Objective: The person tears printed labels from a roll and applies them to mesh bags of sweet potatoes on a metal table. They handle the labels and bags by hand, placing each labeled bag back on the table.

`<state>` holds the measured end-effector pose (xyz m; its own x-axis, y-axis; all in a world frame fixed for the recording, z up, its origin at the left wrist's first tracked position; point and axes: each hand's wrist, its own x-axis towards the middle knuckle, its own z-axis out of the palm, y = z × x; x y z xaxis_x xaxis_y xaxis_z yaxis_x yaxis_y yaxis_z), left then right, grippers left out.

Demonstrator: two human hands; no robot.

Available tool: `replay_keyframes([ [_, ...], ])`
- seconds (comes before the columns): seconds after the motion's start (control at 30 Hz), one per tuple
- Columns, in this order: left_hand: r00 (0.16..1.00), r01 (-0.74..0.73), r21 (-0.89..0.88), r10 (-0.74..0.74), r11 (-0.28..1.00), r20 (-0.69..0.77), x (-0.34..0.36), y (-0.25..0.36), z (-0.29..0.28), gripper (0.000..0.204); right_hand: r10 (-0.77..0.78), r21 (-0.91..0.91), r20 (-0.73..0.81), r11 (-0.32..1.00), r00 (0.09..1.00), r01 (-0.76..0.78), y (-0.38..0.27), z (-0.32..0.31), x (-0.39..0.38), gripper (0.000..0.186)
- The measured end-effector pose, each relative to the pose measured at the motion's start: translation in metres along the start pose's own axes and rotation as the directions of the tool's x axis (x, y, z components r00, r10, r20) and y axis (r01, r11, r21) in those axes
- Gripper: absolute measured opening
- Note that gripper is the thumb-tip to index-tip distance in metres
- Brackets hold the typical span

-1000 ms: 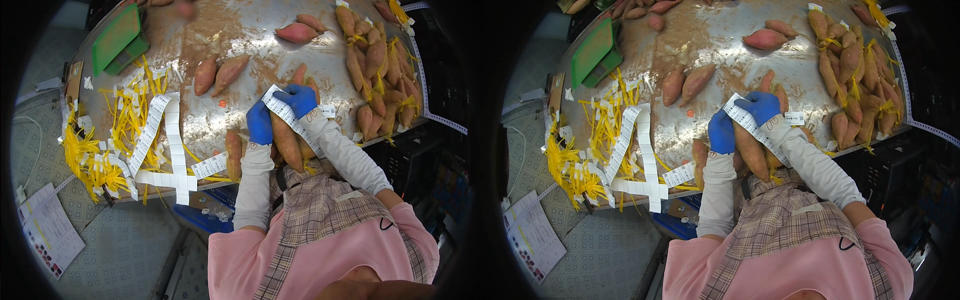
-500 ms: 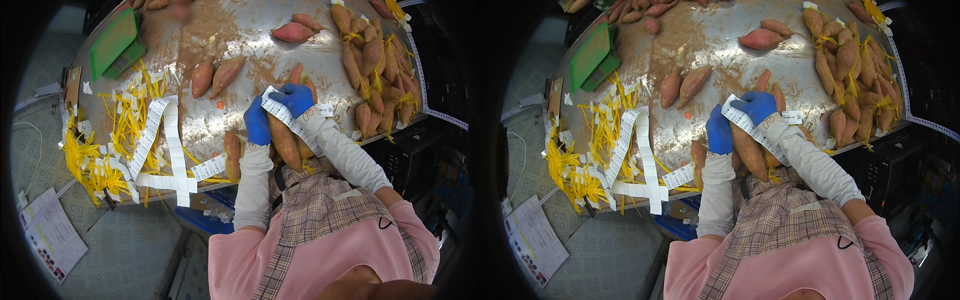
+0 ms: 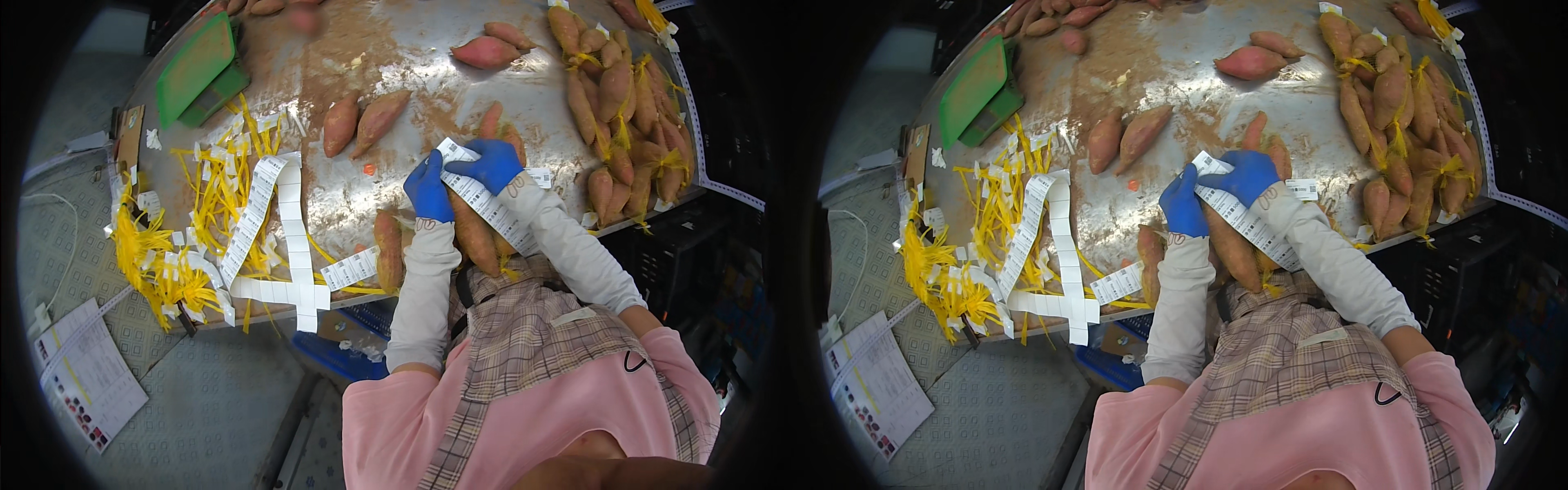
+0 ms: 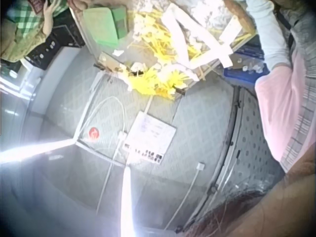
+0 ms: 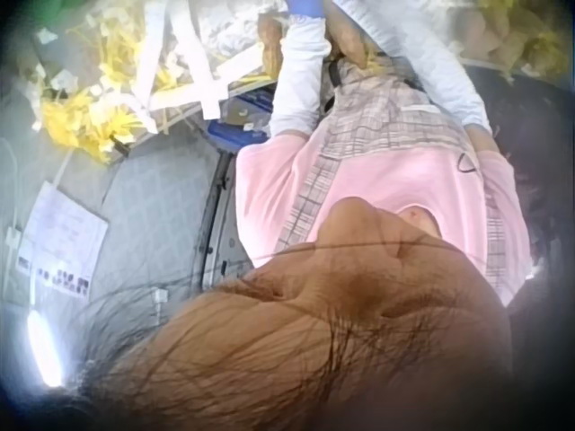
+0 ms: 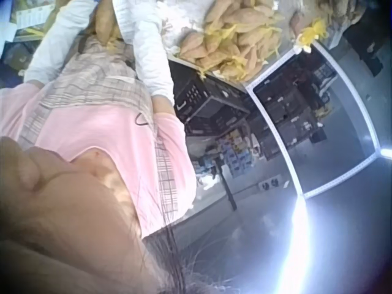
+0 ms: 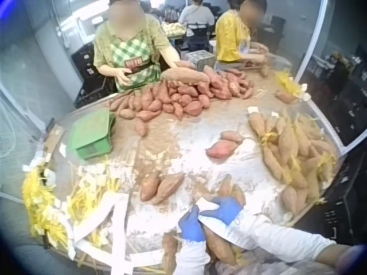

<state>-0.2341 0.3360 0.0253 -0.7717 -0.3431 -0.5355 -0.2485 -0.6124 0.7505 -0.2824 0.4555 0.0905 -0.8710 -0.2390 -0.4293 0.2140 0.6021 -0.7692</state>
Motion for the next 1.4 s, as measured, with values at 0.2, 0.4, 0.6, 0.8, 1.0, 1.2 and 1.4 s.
replay_keyframes([
  [0.2, 0.996, -0.049, -0.032, 0.047, 0.998, -0.081, 0.008, -0.004, -0.014, 0.025, 0.104, 0.257, 0.316, 0.947, 0.943, -0.191, 0.039, -0.057, -0.033, 0.034],
  [0.4, 0.967, -0.250, 0.265, 0.224, 0.931, 0.124, 0.028, -0.026, -0.025, 0.026, 0.019, 0.707, 0.334, 0.656, 0.942, -0.264, 0.010, -0.046, -0.006, 0.042],
  [0.6, 0.999, -0.014, 0.251, 0.021, 0.968, -0.027, 0.020, -0.002, -0.038, 0.025, -0.066, 0.478, 0.147, 0.878, 0.987, -0.013, 0.052, -0.005, 0.059, 0.029],
  [0.8, 0.934, -0.341, 0.555, 0.338, 0.759, 0.111, 0.023, 0.006, -0.059, 0.041, -0.006, 0.684, 0.012, 0.729, 1.000, -0.004, 0.100, -0.103, -0.030, 0.031],
  [1.0, 0.704, -0.496, 0.868, 0.591, 0.012, 0.394, 0.001, 0.028, 0.038, 0.051, 0.066, 0.631, -0.221, 0.770, 0.973, 0.092, 0.168, -0.192, -0.127, 0.028],
  [1.2, 0.821, -0.413, 0.414, 0.135, 0.811, 0.555, -0.011, -0.035, 0.219, 0.050, 0.177, 0.626, -0.270, 0.779, 0.946, 0.033, 0.201, -0.218, -0.179, 0.026],
  [1.4, 0.806, -0.534, 0.703, 0.033, 0.470, 0.591, 0.047, -0.138, 0.371, 0.089, 0.242, 0.706, -0.362, 0.702, 0.900, 0.096, 0.189, -0.219, -0.141, 0.025],
])
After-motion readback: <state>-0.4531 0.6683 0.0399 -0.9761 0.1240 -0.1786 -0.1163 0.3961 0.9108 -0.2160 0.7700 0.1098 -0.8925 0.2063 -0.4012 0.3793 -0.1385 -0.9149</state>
